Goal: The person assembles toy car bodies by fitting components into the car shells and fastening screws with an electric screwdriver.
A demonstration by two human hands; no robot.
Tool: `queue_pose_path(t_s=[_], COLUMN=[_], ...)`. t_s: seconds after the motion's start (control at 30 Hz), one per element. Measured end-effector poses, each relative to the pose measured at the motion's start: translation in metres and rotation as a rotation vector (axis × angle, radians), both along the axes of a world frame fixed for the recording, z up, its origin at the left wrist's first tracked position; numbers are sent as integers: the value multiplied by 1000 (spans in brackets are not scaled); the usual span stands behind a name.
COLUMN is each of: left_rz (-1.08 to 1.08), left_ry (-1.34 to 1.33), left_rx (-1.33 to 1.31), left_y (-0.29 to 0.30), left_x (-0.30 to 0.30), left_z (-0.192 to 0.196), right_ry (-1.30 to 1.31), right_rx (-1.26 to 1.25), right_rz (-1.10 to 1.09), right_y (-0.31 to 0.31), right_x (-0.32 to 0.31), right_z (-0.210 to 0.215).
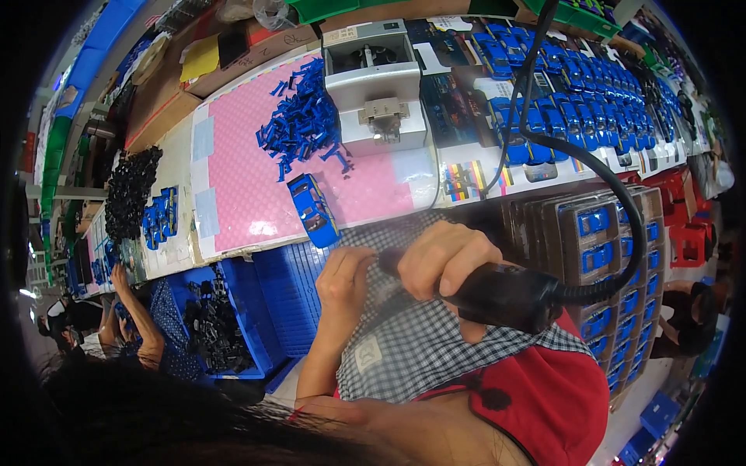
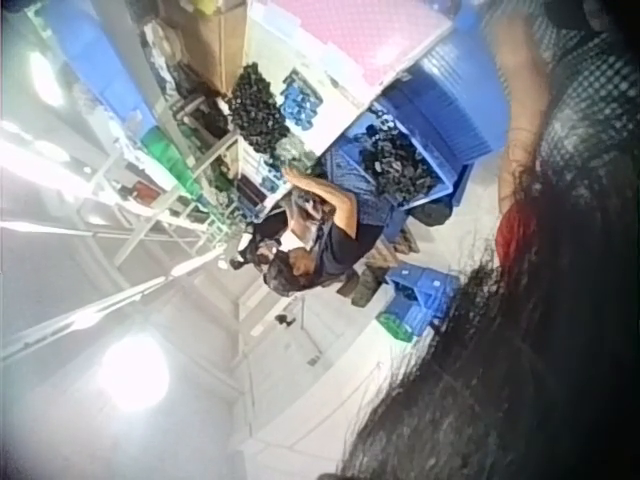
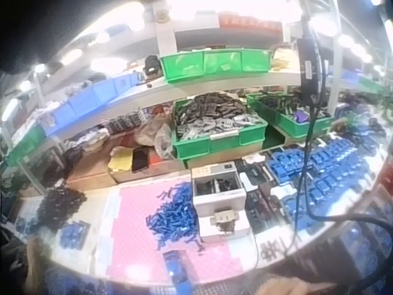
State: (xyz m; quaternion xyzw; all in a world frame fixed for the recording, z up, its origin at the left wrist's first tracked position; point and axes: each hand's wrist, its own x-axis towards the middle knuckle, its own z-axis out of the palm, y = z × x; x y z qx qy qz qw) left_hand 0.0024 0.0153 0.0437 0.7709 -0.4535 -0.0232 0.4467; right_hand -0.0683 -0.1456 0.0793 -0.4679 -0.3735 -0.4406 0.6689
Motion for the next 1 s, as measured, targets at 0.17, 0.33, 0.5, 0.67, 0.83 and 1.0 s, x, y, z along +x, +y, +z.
queue_pose_path(t_s=[0.17,0.33,0.5,0.67,0.83,1.0], left_rz=[28,228,376,264,290,243], left_ry=[-31,-222,-234,-229,-261,-87], left_rx=[65,118,317,407,400,219], left_y=[-5,-18,-31,-27,-32,-21], left_x=[4,44,75,82,81,79], left_z=[-7,-10,-22,-27,-28,-24], right_ry=[10,57,74,72,121,101], right_rx=[57,44,58,65,82,78], right_rz=[-72,-158,-208,-247,-269,-283], right_y=[-2,-15,-23,-34,-35,-38], right_x=[2,-1,-7,-13,-18,-17], right_z=[-10,-15,-17,-20,-21,-21])
